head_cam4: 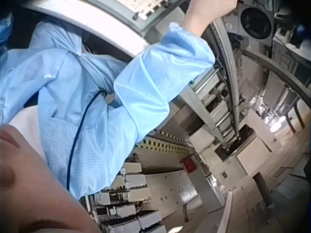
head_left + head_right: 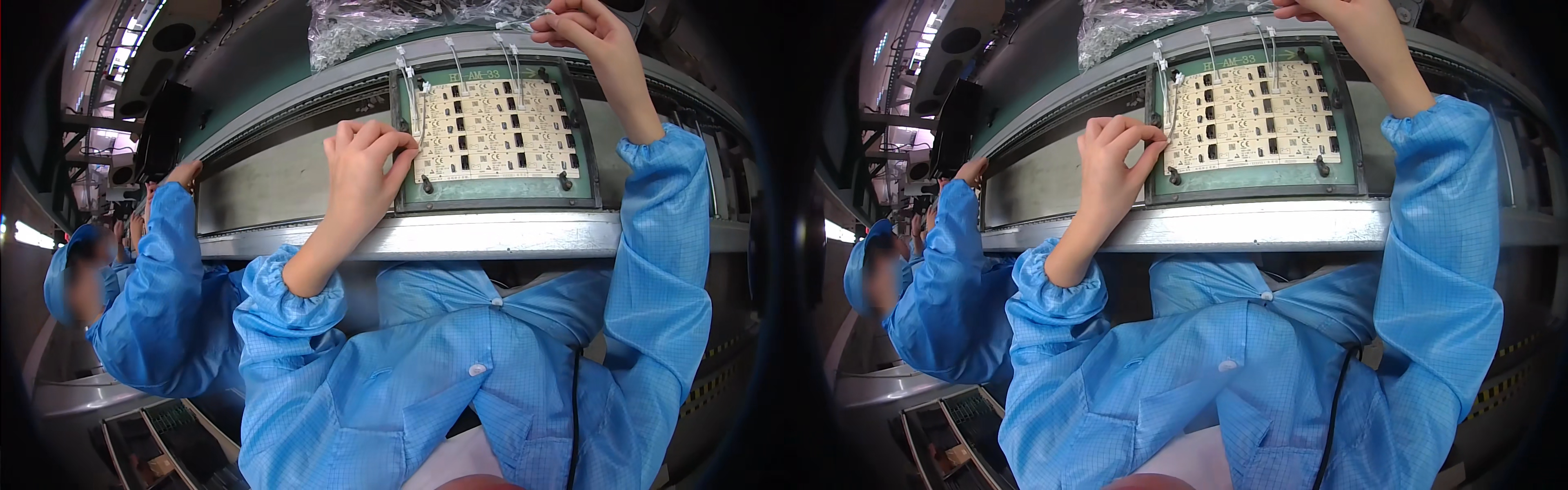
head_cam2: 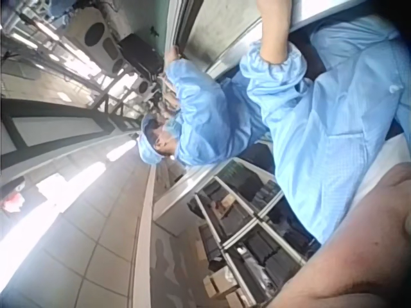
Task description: Manually installing components and wiring on circuit boards on an assembly line.
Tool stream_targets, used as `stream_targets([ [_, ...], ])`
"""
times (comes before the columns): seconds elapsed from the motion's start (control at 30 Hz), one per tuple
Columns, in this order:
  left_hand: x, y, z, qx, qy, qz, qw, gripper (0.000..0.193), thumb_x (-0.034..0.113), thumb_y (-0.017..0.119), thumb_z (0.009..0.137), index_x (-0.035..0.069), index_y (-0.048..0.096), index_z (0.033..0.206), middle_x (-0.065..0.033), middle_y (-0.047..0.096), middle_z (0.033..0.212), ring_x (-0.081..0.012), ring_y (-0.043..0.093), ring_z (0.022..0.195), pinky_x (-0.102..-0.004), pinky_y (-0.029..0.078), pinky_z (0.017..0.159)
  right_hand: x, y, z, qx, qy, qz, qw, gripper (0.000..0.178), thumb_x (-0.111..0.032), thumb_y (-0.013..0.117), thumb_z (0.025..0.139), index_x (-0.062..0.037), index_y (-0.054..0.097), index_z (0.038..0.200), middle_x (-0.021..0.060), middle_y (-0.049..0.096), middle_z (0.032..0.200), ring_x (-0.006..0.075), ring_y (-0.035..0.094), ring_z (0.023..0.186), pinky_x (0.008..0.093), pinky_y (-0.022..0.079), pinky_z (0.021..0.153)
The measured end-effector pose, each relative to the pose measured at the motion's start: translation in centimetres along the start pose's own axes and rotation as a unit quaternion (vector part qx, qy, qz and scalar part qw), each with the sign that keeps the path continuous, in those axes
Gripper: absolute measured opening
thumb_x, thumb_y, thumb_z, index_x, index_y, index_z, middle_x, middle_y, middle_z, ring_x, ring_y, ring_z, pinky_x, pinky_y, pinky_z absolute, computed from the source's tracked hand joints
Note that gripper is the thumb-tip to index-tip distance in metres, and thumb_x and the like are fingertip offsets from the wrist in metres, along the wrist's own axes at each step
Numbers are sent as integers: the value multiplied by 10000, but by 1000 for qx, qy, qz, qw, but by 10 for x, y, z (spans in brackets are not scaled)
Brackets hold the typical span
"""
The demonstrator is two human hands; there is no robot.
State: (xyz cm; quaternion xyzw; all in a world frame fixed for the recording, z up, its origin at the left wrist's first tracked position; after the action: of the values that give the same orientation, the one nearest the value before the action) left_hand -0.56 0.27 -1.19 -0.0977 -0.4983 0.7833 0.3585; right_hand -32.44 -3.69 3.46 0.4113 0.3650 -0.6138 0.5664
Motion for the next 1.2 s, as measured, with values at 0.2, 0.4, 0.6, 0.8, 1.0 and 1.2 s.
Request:
stream_targets([
  [0.2, 7, -14, 9, -24, 51, 44, 997, 111, 148, 772, 797, 131, 726, 898, 28, 626, 904, -239, 537, 971, -396, 356, 830, -3, -3, -2, -4, 6, -14, 1000, 93, -43, 624, 949, 22, 583, 1001, 128, 718, 883, 173, 714, 804, 266, 571, 739],
  [0.4, 14, -12, 13, -44, 73, 99, 991, 102, 170, 762, 804, 130, 724, 889, 28, 627, 928, -238, 541, 979, -408, 366, 853, 3, -4, -4, -14, 4, -4, 1000, 98, -48, 618, 954, 25, 580, 1007, 131, 718, 887, 175, 714, 816, 270, 572, 743],
  [0.6, 10, -6, 13, -53, 47, 83, 994, 92, 168, 760, 802, 133, 722, 879, 27, 625, 925, -238, 539, 992, -410, 361, 859, 11, -5, -3, -29, 4, -1, 1000, 117, -68, 603, 965, 31, 569, 1019, 137, 719, 893, 183, 718, 827, 282, 575, 768],
  [0.8, 22, 7, 4, 23, 91, 164, 982, 79, 134, 708, 785, 114, 680, 856, 0, 605, 926, -231, 552, 992, -432, 360, 841, 16, -3, -2, -29, 11, -5, 1000, 114, -65, 600, 964, 30, 567, 1018, 138, 718, 890, 181, 717, 828, 282, 578, 770],
  [1.0, 24, 0, 2, -9, 146, 189, 971, 128, 100, 641, 711, 93, 643, 839, -19, 573, 908, -220, 555, 996, -424, 374, 833, 14, 4, -1, -31, 34, 8, 999, 90, -26, 599, 957, 25, 561, 1021, 136, 716, 889, 168, 713, 835, 274, 585, 761],
  [1.2, 20, -18, 13, -111, 136, 86, 981, 86, 96, 657, 755, 71, 679, 834, -31, 581, 906, -233, 553, 1008, -393, 400, 823, 29, -3, -4, -79, 8, 10, 997, 164, -85, 608, 968, 10, 578, 1097, 147, 721, 1007, 211, 699, 968, 318, 546, 884],
])
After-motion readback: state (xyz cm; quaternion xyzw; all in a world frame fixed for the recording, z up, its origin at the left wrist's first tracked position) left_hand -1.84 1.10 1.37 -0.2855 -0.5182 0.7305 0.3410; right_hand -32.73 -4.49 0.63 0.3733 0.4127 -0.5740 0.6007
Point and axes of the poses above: each hand's wrist, its own z-axis towards the middle knuckle, its own y-axis out of the palm, x = y × z, the point moved 2 cm from there along z, towards the middle knuckle
